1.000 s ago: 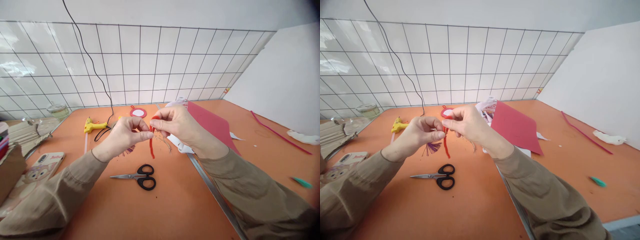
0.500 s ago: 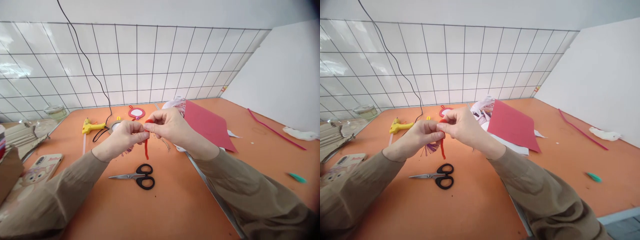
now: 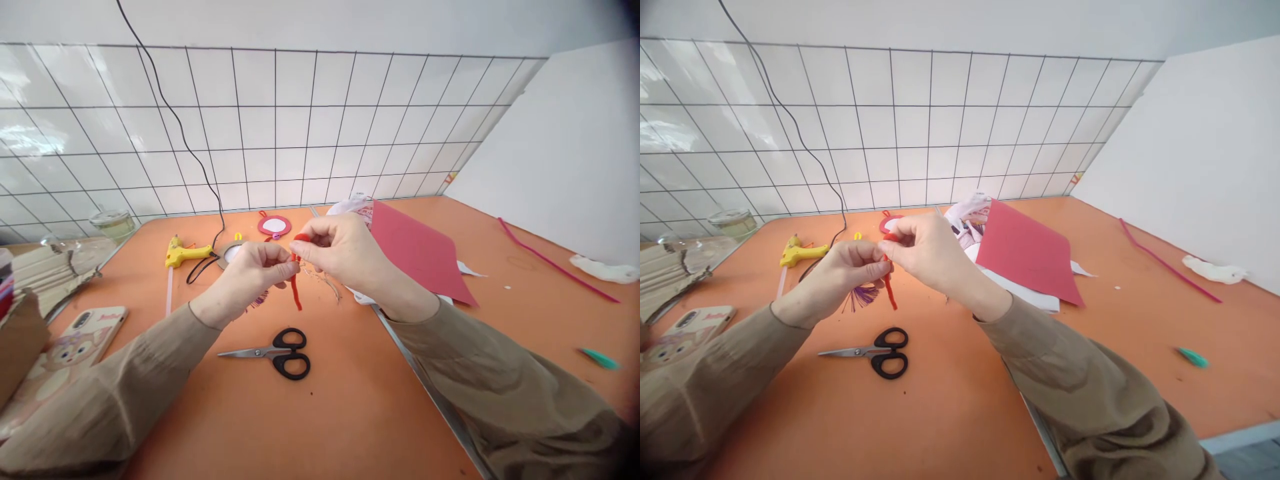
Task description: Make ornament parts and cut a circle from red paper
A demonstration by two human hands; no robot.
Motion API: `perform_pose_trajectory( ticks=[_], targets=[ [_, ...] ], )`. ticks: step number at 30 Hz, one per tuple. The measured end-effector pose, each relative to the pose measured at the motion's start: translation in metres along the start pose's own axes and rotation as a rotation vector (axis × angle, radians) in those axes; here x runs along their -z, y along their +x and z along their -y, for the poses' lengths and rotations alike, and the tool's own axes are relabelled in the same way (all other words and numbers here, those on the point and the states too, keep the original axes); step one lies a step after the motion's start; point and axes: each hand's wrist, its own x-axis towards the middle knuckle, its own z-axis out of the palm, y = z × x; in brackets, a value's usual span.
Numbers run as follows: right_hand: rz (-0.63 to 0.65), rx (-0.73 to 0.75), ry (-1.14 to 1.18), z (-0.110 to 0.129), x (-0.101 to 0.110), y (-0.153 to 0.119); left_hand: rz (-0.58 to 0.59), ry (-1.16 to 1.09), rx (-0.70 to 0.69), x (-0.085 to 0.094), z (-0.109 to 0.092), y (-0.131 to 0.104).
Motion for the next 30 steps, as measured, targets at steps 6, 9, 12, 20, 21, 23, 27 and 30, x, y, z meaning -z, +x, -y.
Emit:
perform_pose_trajectory(
  ticks=[6,9,12,20,21,23,27,30],
  targets=[
    [-0.009,0.033,-0.038,-0.001,0.000,-0.001,0.014,-0.059,0.023,0.003,0.001,0.001],
    [-0.007,0.024,-0.007,-0.001,0.000,0.000,0.079,-0.126,0.005,0.008,0.002,0.003],
    [-0.001,-0.014,0.004,-0.001,0.000,0.001,0.098,-0.142,0.008,0.010,0.001,0.003],
    [0.063,-0.012,0.118,-0.008,0.001,0.003,-0.006,-0.125,-0.126,0.008,-0.004,0.003],
    [0.061,-0.013,0.097,-0.008,0.001,0.003,-0.050,-0.124,-0.141,0.007,-0.004,0.003],
    [0.052,-0.022,0.045,-0.008,-0.001,0.002,-0.118,-0.120,-0.139,0.006,-0.005,0.004],
    [0.026,-0.006,-0.082,-0.005,-0.003,0.000,-0.133,-0.141,-0.105,0.003,-0.003,0.004],
    [0.014,0.061,-0.201,-0.004,-0.003,-0.001,-0.077,-0.159,-0.089,0.003,-0.001,0.004]
  ],
)
